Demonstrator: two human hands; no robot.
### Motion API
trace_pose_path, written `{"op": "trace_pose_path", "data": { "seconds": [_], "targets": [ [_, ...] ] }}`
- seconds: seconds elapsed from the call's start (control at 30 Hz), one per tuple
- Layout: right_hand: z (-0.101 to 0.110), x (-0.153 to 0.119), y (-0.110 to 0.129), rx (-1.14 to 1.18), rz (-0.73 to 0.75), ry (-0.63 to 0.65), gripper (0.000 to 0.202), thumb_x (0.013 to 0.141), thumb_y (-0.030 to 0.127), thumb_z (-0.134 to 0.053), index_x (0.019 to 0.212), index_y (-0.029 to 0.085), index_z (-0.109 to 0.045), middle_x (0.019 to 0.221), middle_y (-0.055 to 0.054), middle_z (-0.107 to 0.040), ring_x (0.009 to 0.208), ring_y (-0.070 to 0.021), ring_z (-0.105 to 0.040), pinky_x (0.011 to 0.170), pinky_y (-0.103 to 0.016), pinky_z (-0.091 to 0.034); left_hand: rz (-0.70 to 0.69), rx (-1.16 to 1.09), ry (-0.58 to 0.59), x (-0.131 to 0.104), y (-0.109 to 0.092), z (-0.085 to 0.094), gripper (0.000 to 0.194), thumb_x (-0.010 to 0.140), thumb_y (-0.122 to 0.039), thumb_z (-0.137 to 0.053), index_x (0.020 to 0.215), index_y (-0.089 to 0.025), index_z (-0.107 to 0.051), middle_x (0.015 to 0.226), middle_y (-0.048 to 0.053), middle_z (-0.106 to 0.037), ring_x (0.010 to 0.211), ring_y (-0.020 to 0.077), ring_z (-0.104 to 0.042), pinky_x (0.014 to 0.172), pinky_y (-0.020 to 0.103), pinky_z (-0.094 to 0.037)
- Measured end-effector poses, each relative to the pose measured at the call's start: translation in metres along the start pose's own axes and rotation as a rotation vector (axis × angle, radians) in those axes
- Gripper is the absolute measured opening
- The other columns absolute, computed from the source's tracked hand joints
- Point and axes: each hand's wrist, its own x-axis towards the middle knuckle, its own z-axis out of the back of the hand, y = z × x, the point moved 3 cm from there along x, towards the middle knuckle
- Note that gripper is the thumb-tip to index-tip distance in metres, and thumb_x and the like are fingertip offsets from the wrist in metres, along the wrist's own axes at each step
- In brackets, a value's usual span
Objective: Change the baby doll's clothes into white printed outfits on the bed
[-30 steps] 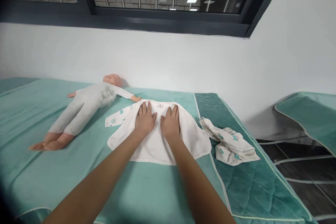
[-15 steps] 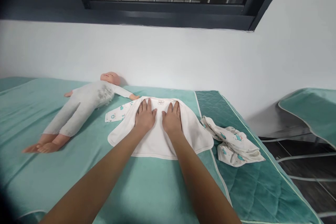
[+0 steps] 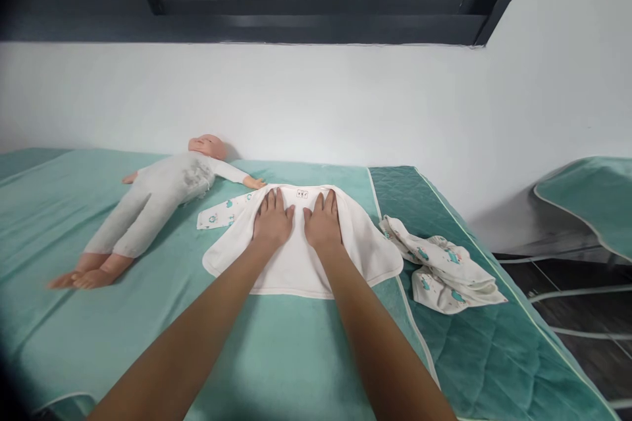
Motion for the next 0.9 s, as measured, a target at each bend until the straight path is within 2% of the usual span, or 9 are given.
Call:
{"op": "trace_pose_path", "data": {
  "seconds": [0.23, 0.4, 0.9],
  "targets": [
    [-0.0001, 0.0002, 0.0035, -0.077, -0.035, 0.106, 0.071, 0.101, 0.046, -0.027, 0.155, 0.000, -0.020, 0.163, -0.025, -0.002, 0.152, -0.0331, -0.005, 0.122, -0.043, -0.012, 0.013, 0.029, 0.097, 0.0039, -0.0001, -0.0043, 0.074, 0.098, -0.049, -0.017, 0.157, -0.004, -0.016, 0.165, 0.014, -0.016, 0.152, 0.0296, -0.018, 0.123, 0.044, -0.021],
    [0.0011, 0.0003, 0.0053, -0.146, 0.005, 0.166, 0.072, 0.102, 0.045, -0.023, 0.153, -0.005, -0.020, 0.162, -0.028, -0.012, 0.152, -0.0332, -0.006, 0.122, -0.042, -0.014, 0.036, 0.037, 0.148, 0.0036, -0.0020, -0.0027, 0.073, 0.098, -0.049, -0.016, 0.156, -0.004, -0.021, 0.164, 0.015, -0.019, 0.152, 0.0301, -0.018, 0.124, 0.044, -0.019],
    [0.0043, -0.0052, 0.0092, -0.182, 0.030, 0.123, 0.068, 0.101, 0.042, -0.023, 0.152, -0.004, -0.026, 0.160, -0.026, -0.022, 0.151, -0.0309, -0.014, 0.121, -0.041, -0.016, 0.029, 0.032, 0.135, 0.0010, -0.0030, -0.0005, 0.072, 0.097, -0.047, -0.018, 0.155, -0.004, -0.024, 0.163, 0.017, -0.022, 0.151, 0.0294, -0.020, 0.123, 0.043, -0.020]
  ]
}}
